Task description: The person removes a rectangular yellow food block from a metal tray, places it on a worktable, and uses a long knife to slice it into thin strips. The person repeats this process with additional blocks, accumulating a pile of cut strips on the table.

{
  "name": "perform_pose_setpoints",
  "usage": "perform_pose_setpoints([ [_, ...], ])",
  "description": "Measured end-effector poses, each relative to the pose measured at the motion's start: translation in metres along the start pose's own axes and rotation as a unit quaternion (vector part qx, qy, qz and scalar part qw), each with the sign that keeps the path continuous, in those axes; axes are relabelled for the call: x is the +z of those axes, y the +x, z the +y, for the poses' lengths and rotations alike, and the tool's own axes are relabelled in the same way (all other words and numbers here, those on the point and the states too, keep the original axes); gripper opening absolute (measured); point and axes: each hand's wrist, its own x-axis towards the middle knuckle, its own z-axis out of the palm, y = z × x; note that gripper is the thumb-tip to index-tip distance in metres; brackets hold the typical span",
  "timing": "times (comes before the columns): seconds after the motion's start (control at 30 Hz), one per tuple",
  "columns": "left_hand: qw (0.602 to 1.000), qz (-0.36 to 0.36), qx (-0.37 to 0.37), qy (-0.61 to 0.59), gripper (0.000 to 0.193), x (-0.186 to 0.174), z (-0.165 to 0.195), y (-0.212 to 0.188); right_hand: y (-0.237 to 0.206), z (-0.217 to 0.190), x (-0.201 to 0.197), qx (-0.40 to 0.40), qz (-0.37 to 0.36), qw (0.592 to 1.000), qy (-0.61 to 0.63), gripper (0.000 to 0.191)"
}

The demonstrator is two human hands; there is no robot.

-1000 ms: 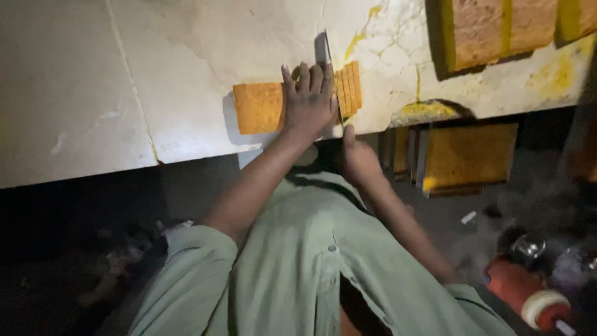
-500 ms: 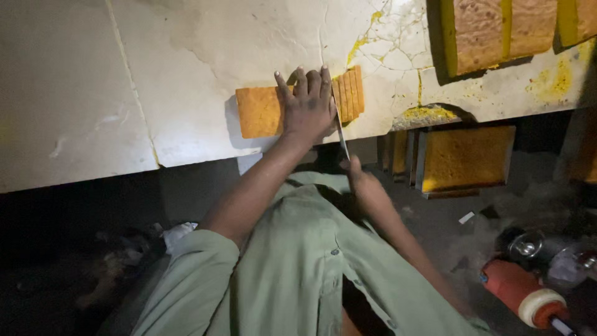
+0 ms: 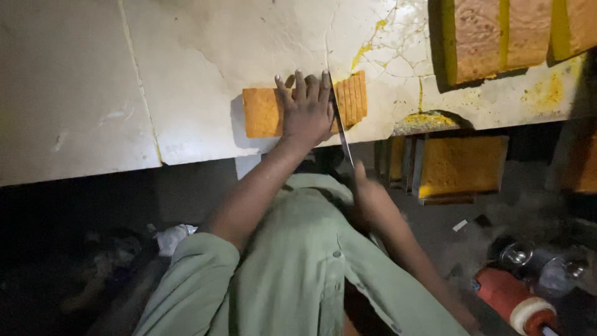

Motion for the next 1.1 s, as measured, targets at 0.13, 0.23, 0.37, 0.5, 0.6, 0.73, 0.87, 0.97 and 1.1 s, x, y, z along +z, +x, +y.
perform_pose_setpoints([
  [0.13, 0.999, -0.012, -0.009, -0.029, 0.069, 0.005, 0.001, 0.001, 0.022, 0.07, 0.04, -0.096, 0.028, 0.985, -0.14, 0.054],
  [0.23, 1.0, -0.009, 0.003, -0.024, 0.069, 0.009, -0.002, -0.001, 0.081, 0.073, 0.044, -0.138, 0.099, 0.969, -0.18, 0.062],
  [0.37, 1.0, 0.001, 0.008, 0.002, 0.064, 0.007, -0.008, -0.002, 0.117, 0.007, 0.009, -0.161, 0.12, 0.97, -0.137, 0.074],
  [0.5, 1.0, 0.0, 0.006, 0.011, 0.064, -0.002, -0.011, -0.003, 0.063, -0.05, -0.018, -0.139, 0.107, 0.976, -0.126, 0.065],
  [0.6, 1.0, -0.009, -0.002, -0.027, 0.068, -0.004, -0.01, -0.003, 0.005, -0.033, -0.009, -0.111, 0.033, 0.986, -0.123, 0.072],
  [0.73, 0.999, -0.004, -0.004, -0.041, 0.066, 0.003, -0.01, -0.005, 0.001, 0.031, 0.027, -0.06, -0.019, 0.988, -0.139, 0.081],
  [0.87, 0.999, 0.01, 0.002, -0.044, 0.067, 0.01, -0.012, -0.009, 0.076, 0.047, 0.04, -0.169, 0.114, 0.969, -0.141, 0.081],
  [0.97, 0.998, 0.055, 0.015, -0.014, 0.068, 0.01, -0.016, -0.01, 0.117, 0.008, 0.021, -0.168, 0.115, 0.97, -0.135, 0.08],
  [1.1, 0.996, 0.09, 0.017, 0.013, 0.065, 0.003, -0.019, -0.01, 0.087, -0.051, -0.009, -0.191, 0.125, 0.966, -0.121, 0.065],
])
